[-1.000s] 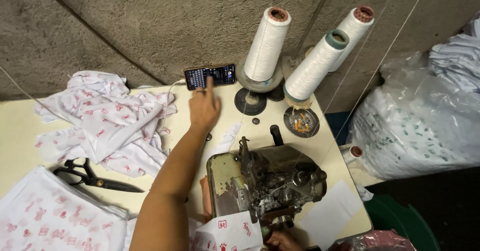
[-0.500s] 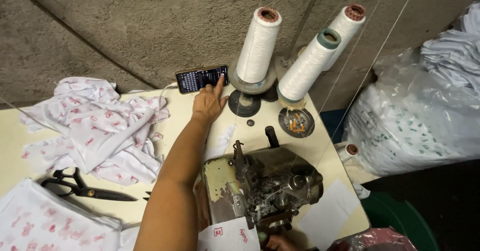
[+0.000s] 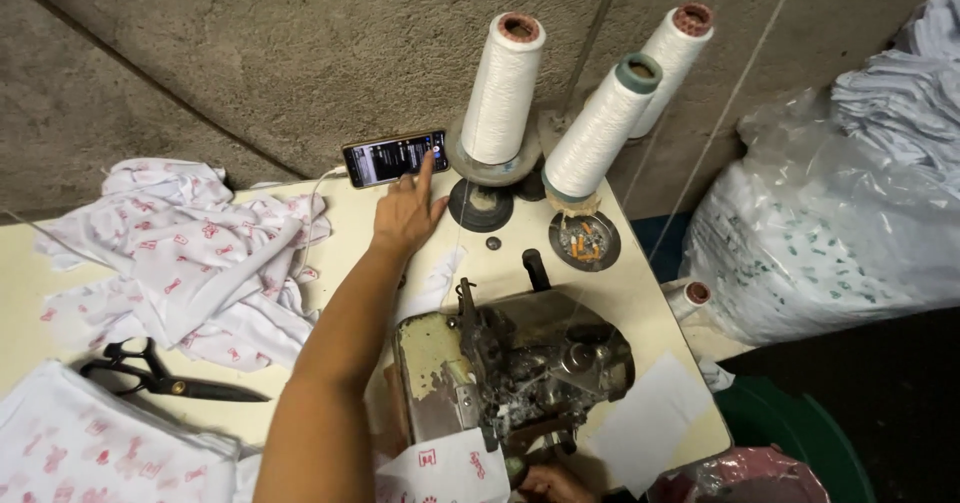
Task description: Sewing small strips of patterned fabric together using an industrial sewing machine.
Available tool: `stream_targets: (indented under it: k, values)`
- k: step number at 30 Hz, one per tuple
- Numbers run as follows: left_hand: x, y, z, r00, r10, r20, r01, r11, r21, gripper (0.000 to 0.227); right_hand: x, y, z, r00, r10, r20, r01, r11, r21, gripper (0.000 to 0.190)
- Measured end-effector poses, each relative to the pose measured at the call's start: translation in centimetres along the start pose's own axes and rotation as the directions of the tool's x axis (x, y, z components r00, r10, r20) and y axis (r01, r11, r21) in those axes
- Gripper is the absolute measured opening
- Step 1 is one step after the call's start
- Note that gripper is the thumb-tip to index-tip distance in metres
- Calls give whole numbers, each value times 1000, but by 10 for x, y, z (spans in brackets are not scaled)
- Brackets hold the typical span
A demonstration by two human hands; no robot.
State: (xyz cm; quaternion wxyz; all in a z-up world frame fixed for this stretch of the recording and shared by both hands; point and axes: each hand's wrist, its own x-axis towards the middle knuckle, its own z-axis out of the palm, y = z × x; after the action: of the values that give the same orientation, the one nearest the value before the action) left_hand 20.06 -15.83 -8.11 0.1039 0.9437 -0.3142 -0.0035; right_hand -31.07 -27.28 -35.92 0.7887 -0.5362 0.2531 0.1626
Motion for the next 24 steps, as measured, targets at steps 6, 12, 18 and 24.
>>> stream_targets:
  k: [6, 12, 18, 24]
  values:
    - [-111, 4, -60, 983, -179, -33, 133, 834, -536, 72, -90, -132, 122, 595, -797, -105, 608, 532, -589, 15]
    - [-290, 27, -115, 719, -391, -575, -253, 624, -740, 22, -141, -229, 84, 269, -963, -20, 506, 159, -848, 11]
    - [-417, 145, -26, 866, -314, -389, -270, 360, -893, 17, -137, -232, 4, 618, -776, -123, 162, 279, -946, 6]
    - [-393, 217, 16, 997, -69, 40, 58, 290, -955, 20, -136, -230, 47, 858, -468, -210, -70, 299, -952, 17]
